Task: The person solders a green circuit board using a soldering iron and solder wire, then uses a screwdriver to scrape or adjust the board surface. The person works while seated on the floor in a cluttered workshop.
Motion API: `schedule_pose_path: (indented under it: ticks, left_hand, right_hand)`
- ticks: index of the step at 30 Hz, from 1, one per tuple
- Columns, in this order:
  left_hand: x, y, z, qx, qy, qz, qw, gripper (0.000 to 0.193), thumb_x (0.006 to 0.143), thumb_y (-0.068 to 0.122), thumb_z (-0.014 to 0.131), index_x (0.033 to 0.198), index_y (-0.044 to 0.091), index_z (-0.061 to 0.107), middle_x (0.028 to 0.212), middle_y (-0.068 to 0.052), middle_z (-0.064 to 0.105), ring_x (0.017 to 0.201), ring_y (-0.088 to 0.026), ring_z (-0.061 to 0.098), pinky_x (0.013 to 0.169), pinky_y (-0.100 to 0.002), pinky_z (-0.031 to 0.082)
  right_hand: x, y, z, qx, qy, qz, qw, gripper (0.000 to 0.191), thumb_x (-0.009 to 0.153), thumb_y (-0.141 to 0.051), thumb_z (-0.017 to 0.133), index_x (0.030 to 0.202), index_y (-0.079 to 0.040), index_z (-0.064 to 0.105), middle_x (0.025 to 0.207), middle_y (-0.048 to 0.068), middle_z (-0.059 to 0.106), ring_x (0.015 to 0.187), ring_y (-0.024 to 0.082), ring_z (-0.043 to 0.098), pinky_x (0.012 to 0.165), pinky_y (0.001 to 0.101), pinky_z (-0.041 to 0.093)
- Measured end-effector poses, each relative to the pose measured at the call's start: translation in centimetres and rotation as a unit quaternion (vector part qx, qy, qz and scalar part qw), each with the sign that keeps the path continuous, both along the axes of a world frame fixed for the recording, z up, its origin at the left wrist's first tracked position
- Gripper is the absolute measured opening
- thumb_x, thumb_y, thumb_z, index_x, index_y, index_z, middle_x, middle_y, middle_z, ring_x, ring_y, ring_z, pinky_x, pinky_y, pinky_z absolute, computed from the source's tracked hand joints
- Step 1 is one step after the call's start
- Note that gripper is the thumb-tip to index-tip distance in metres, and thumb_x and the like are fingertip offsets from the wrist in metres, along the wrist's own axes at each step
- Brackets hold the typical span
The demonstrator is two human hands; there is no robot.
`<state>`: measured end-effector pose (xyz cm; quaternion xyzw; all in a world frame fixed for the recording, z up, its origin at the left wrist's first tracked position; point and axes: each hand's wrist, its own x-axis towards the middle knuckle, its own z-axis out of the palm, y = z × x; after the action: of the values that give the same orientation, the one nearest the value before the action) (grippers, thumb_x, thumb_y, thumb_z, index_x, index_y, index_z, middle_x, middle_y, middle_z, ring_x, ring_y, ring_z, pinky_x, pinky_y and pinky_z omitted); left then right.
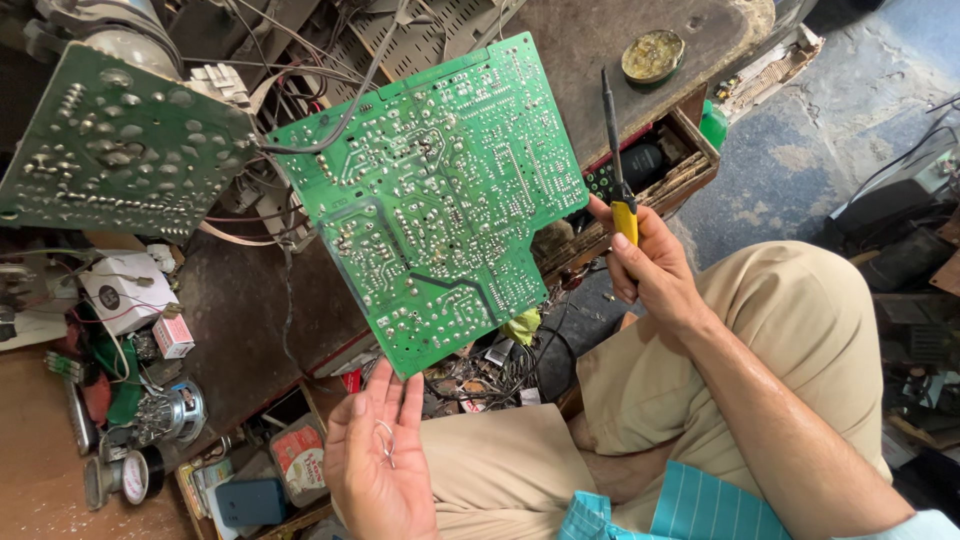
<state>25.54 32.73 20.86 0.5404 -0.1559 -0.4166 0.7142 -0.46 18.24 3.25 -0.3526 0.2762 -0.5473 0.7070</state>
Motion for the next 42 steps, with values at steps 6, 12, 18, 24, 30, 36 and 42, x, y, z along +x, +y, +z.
schedule_pose_path:
  ticks: [6,12,18,24,30,36,42]
  left_hand:
    - [0.7,0.6,1.1,-0.012,-0.004,-0.011,1.0,0.011,0.101,0.012,0.055,0.1,0.003,0.063,0.137,-0.034,0.057,0.139,-0.044,0.052,0.113,-0.061,0.037]
    - [1.1,1.1,1.2,-0.029,-0.012,-0.017,0.999,0.011,0.101,0.012,0.057,0.099,0.004,0.065,0.139,-0.035,0.059,0.14,-0.045,0.052,0.112,-0.061,0.037]
    - [0.8,0.5,0.2,-0.025,0.007,-0.012,1.0,0.013,0.103,0.012,0.054,0.105,0.004,0.063,0.138,-0.035,0.056,0.136,-0.044,0.053,0.112,-0.06,0.038]
    - [0.3,-0.2,-0.8,-0.013,0.005,0.015,1.0,0.012,0.102,0.011,0.054,0.108,0.005,0.063,0.138,-0.036,0.057,0.134,-0.043,0.055,0.112,-0.059,0.043]
    - [0.0,-0.7,-1.1,0.004,-0.006,0.04,0.999,0.012,0.1,0.012,0.057,0.107,0.005,0.063,0.137,-0.031,0.06,0.133,-0.039,0.057,0.111,-0.057,0.043]
    - [-0.3,-0.7,-1.2,0.008,-0.027,0.042,0.999,0.011,0.099,0.011,0.058,0.107,0.004,0.063,0.135,-0.023,0.063,0.132,-0.037,0.057,0.11,-0.057,0.044]
    - [-0.3,-0.2,-1.3,0.009,-0.029,0.026,0.999,0.007,0.099,0.011,0.06,0.102,0.005,0.061,0.131,-0.027,0.065,0.128,-0.038,0.06,0.11,-0.06,0.049]
  right_hand:
    - [-0.1,0.1,-0.1,-0.023,-0.006,0.016,1.0,0.032,0.11,-0.018,0.047,0.141,-0.008,0.045,0.16,0.012,0.047,0.057,0.004,0.044,0.052,0.0218,0.042]
    - [0.0,0.0,-0.4,-0.031,-0.029,0.023,0.999,0.034,0.11,-0.018,0.049,0.142,-0.008,0.045,0.161,0.014,0.046,0.057,0.005,0.043,0.051,0.0217,0.04]
    - [0.0,0.1,0.0,-0.019,-0.026,0.006,0.999,0.033,0.11,-0.019,0.048,0.141,-0.008,0.046,0.159,0.013,0.047,0.055,0.005,0.044,0.051,0.022,0.04]
    - [-0.1,0.1,0.6,0.001,-0.043,0.002,0.999,0.03,0.11,-0.02,0.048,0.138,-0.008,0.047,0.16,0.012,0.047,0.054,0.006,0.045,0.051,0.0227,0.042]
    - [-0.1,0.1,0.5,-0.004,-0.039,0.004,0.999,0.029,0.11,-0.019,0.048,0.136,-0.008,0.049,0.161,0.013,0.046,0.055,0.006,0.046,0.051,0.0233,0.043]
    - [0.0,0.1,0.2,-0.005,-0.035,0.006,0.999,0.024,0.111,-0.018,0.049,0.133,-0.008,0.048,0.164,0.015,0.045,0.056,0.006,0.046,0.052,0.0231,0.043]
    - [0.3,-0.2,0.5,0.002,-0.031,0.001,1.0,0.03,0.11,-0.018,0.049,0.137,-0.008,0.049,0.163,0.014,0.044,0.054,0.005,0.044,0.051,0.0231,0.042]
